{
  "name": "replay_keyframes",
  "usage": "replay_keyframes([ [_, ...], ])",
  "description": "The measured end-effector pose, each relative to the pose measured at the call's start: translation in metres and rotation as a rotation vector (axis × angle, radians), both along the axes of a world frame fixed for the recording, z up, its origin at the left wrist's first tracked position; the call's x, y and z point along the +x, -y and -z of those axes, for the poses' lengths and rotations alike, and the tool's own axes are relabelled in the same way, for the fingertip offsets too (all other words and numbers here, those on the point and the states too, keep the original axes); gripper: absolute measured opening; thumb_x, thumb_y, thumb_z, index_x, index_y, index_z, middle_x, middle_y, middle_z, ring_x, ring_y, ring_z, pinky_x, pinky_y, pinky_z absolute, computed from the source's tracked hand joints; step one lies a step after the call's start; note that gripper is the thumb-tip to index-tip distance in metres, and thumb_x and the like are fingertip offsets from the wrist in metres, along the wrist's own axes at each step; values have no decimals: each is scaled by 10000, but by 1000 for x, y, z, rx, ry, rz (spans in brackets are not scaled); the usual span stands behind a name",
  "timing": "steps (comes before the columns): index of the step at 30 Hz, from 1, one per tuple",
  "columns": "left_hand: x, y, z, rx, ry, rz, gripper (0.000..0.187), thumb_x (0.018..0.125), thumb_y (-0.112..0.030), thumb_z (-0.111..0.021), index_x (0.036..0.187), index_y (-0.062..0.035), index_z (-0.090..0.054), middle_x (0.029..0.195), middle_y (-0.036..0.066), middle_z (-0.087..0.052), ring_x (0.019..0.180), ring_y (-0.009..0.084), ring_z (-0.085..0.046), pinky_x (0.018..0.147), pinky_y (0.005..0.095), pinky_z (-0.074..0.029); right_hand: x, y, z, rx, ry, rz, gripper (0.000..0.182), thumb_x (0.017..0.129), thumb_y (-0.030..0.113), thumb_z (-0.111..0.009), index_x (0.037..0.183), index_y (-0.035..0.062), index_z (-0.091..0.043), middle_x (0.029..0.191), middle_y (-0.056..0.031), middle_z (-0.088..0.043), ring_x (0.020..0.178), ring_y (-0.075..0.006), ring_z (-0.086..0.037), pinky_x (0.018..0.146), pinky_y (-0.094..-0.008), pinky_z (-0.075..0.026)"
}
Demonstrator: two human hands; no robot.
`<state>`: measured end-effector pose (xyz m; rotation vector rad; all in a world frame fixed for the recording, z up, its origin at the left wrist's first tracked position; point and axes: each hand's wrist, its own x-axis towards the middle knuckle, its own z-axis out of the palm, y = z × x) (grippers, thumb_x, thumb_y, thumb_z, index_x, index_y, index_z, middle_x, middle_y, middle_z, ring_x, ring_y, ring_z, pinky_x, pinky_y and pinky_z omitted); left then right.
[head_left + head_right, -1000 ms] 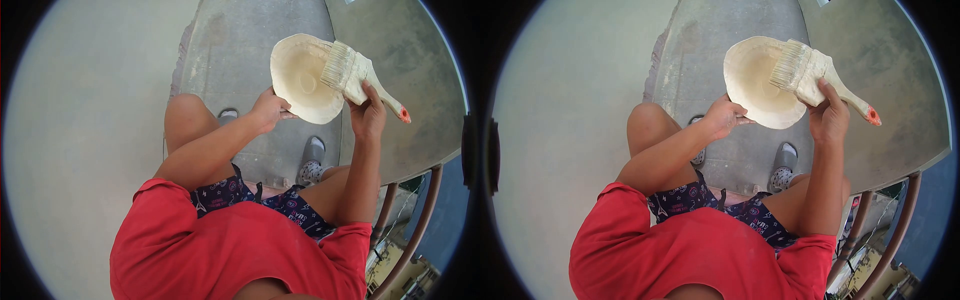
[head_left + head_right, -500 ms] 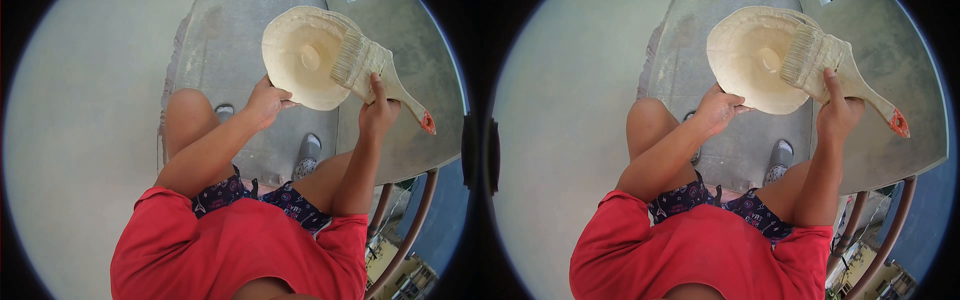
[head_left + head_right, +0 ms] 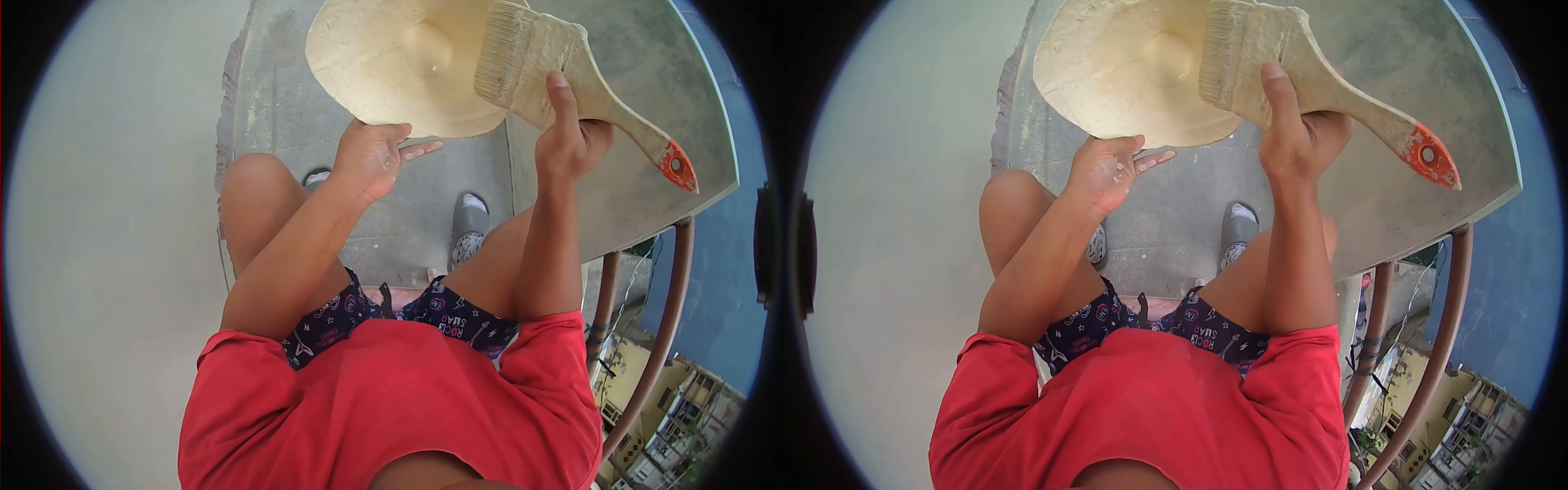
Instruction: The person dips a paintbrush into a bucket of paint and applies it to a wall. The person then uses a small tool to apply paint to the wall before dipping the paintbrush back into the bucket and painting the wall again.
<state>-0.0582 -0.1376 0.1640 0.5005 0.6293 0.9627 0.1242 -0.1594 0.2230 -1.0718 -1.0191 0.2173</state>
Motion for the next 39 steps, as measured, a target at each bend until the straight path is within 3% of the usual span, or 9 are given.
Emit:
replay_keyframes([
  [2,3,2,-1,1,0,-12,461,783,102,-407,1231,1,-370,1236,134,-431,1096,306,-499,880,545,-477,0,0,1,-33,91,-31,280,786,110,-653,968,-98,-611,890,-103,-634,801,-143,-581,746,-242,-442],
  [6,10,4,-3,-6,40,-18,460,791,99,-410,1239,11,-358,1237,132,-430,1103,304,-493,885,544,-471,-4,-5,-4,-98,174,-61,275,786,119,-649,962,-89,-616,866,-95,-639,779,-130,-578,725,-235,-442],
  [9,20,6,2,-51,1,-26,445,800,93,-434,1237,29,-375,1224,164,-457,1110,328,-495,931,531,-435,-6,-10,-10,-328,242,-34,278,771,149,-653,929,-78,-626,831,-88,-646,747,-127,-580,701,-242,-443],
  [11,26,7,9,-39,-24,-18,441,815,93,-418,1245,20,-353,1239,142,-436,1118,280,-489,930,457,-455,-9,-17,-11,-447,298,47,261,737,167,-623,846,-68,-596,677,-131,-638,615,-198,-612,617,-297,-467],
  [17,45,15,15,-69,-51,-32,443,814,98,-418,1245,14,-356,1248,148,-432,1118,263,-495,927,413,-452,-6,-30,-3,-523,368,82,234,725,165,-591,812,-50,-620,717,-183,-648,681,-332,-636,665,-369,-483],
  [20,52,17,18,-86,-72,-90,427,803,99,-434,1223,39,-385,1209,158,-486,1096,289,-512,923,432,-441,-9,-33,-6,-552,432,56,242,721,165,-589,814,-56,-618,713,-196,-641,673,-337,-630,655,-371,-484],
  [30,56,22,8,-74,-40,-92,454,802,111,-406,1244,22,-350,1233,159,-449,1094,270,-514,918,402,-457,-6,-35,-7,-579,474,62,244,721,164,-571,805,-62,-613,699,-198,-635,660,-343,-623,647,-381,-490],
  [32,57,22,7,-69,-18,-121,443,801,112,-409,1234,39,-353,1232,166,-449,1089,274,-518,918,406,-458,-6,-34,-10,-658,449,33,339,714,225,-627,906,-54,-618,808,-183,-660,747,-305,-637,719,-339,-473],
  [39,62,26,7,-78,-11,-114,459,801,89,-448,1245,4,-367,1232,132,-466,1115,275,-492,932,430,-426,-4,-37,-7,-704,458,21,334,713,219,-621,904,-55,-618,804,-190,-656,747,-321,-630,715,-356,-472],
])
